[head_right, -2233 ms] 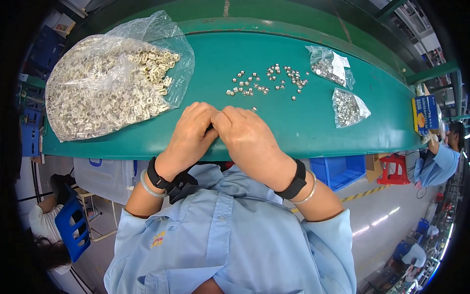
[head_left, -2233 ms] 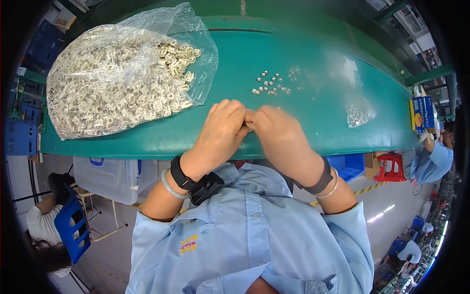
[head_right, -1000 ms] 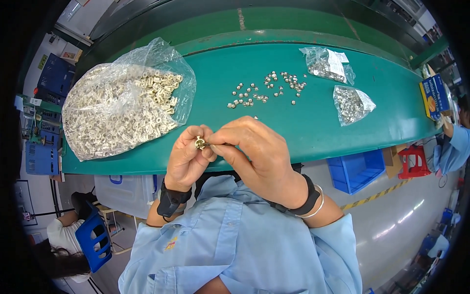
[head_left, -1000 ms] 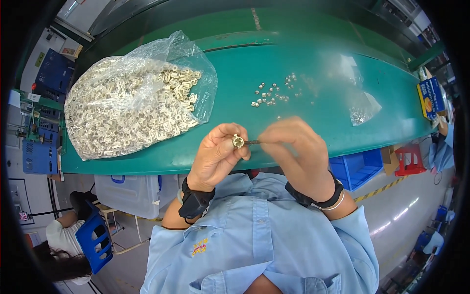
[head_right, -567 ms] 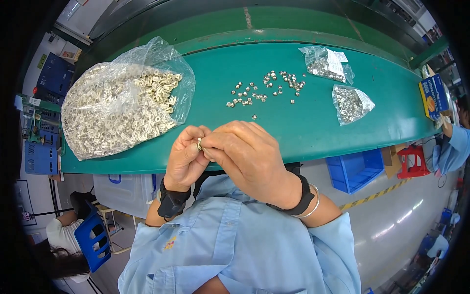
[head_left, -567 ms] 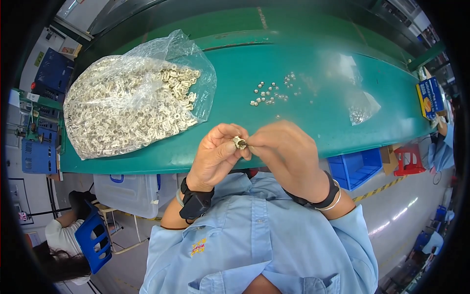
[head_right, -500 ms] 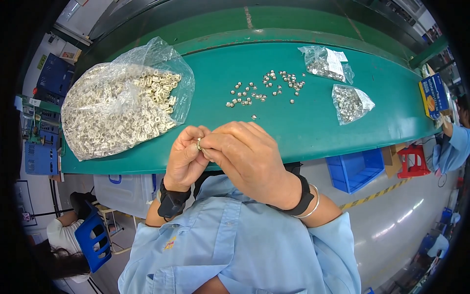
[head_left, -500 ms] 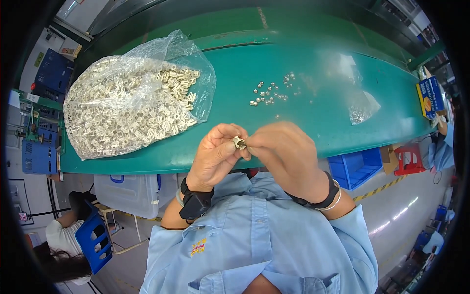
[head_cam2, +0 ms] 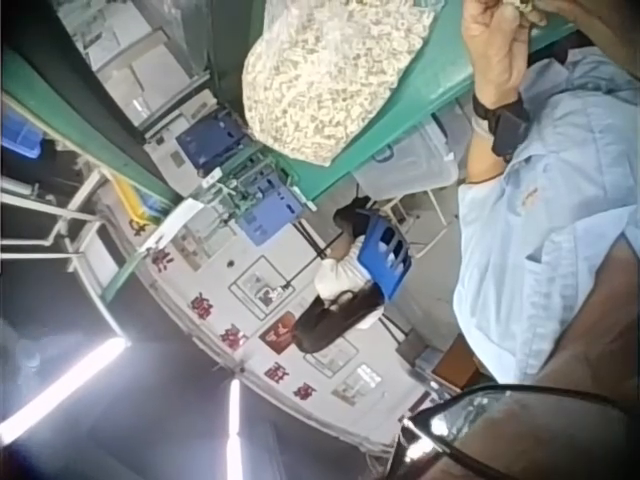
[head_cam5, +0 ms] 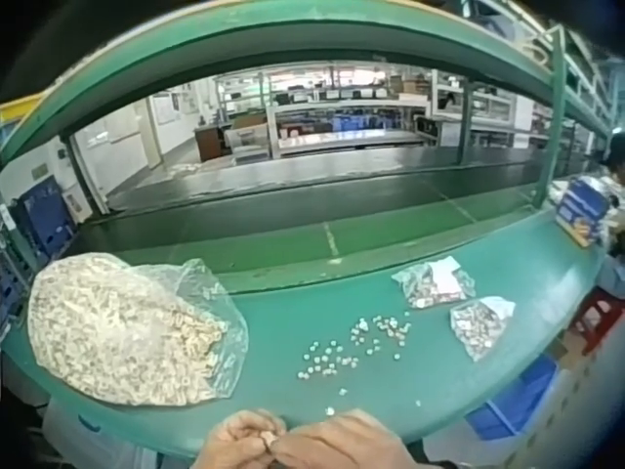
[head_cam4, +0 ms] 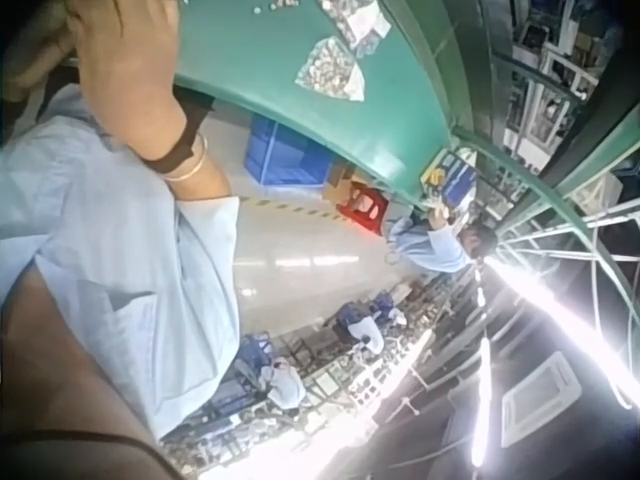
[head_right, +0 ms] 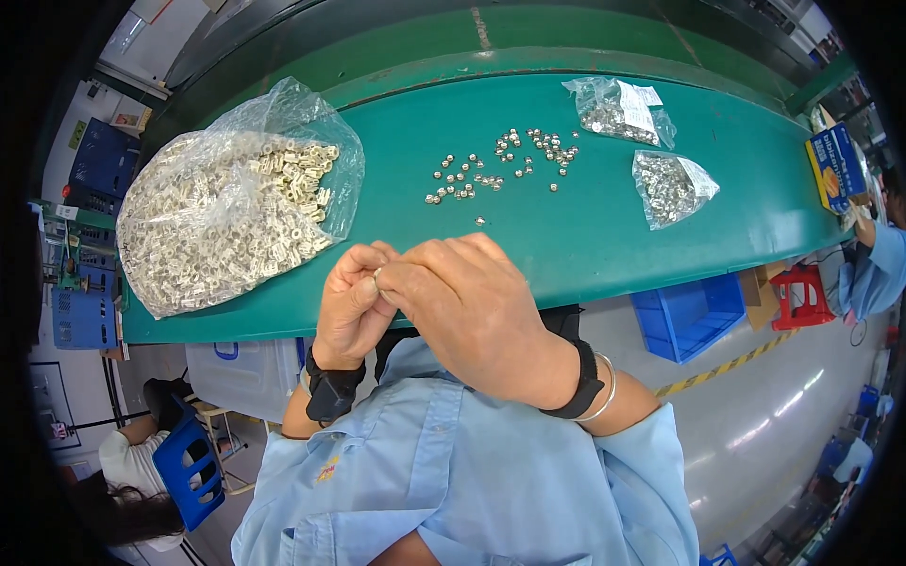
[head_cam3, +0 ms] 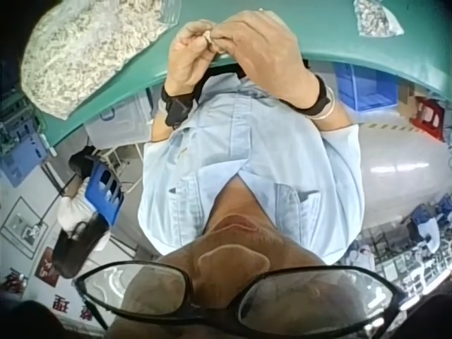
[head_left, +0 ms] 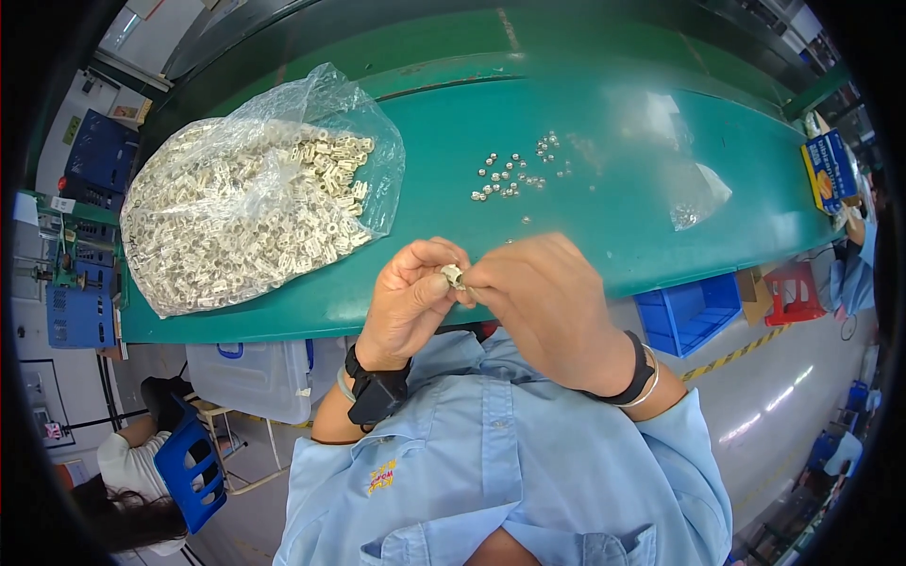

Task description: The person picks up a white plastic housing and a metal contact, then inserts the contact into the housing using a small tool before placing the assembled unit on the work surface.

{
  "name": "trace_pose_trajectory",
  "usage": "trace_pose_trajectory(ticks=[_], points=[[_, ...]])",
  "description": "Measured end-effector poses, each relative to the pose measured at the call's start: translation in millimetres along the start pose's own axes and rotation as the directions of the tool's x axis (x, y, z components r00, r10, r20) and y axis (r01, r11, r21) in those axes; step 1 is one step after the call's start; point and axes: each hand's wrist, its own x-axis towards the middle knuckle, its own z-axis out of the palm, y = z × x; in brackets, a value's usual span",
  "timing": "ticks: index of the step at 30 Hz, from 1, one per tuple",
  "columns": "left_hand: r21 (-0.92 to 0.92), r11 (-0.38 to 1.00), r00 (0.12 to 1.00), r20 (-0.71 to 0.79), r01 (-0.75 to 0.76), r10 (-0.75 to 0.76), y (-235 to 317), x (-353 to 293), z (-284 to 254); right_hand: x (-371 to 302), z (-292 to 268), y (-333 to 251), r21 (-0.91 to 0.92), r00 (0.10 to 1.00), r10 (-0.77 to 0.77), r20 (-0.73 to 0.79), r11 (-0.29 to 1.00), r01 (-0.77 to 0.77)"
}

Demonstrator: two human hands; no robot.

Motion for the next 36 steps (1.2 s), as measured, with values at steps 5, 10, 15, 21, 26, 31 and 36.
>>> trace_pose_trajectory(ticks=[5,10,15,21,26,31,36], points=[[0.085,0.996,1.0,-0.014,-0.025,0.026,3.1,-0.2,-0.1,-0.4,0.8,4.5,0.005,0.998,0.054,0.032,0.998,-0.055],[0.089,0.996,0.999,0.048,-0.024,0.019,3.2,2.3,2.5,0.1,-4.9,3.5,0.136,0.987,0.153,0.054,0.978,-0.159],[0.095,0.995,0.999,0.036,-0.002,-0.001,2.1,1.8,6.6,-1.4,-9.4,4.1,0.204,0.98,0.194,0.051,0.958,-0.2],[0.126,0.992,1.0,0.015,-0.004,0.002,0.3,3.3,10.6,-5.2,-13.9,4.0,0.199,0.978,0.205,0.023,0.958,-0.206],[0.12,0.993,1.0,-0.027,0.007,-0.004,-0.5,1.2,8.3,-8.1,-18.4,4.9,0.171,0.976,0.217,0.002,0.962,-0.214],[0.117,0.993,1.0,-0.03,0.006,-0.003,-1.6,3.9,13.4,-12.4,-16.4,8.7,0.195,0.978,0.205,-0.042,0.962,-0.193],[0.146,0.989,1.0,-0.022,-0.018,0.021,-2.1,8.2,17.0,-14.2,-13.5,10.6,0.074,0.994,0.089,-0.067,0.994,-0.084]])
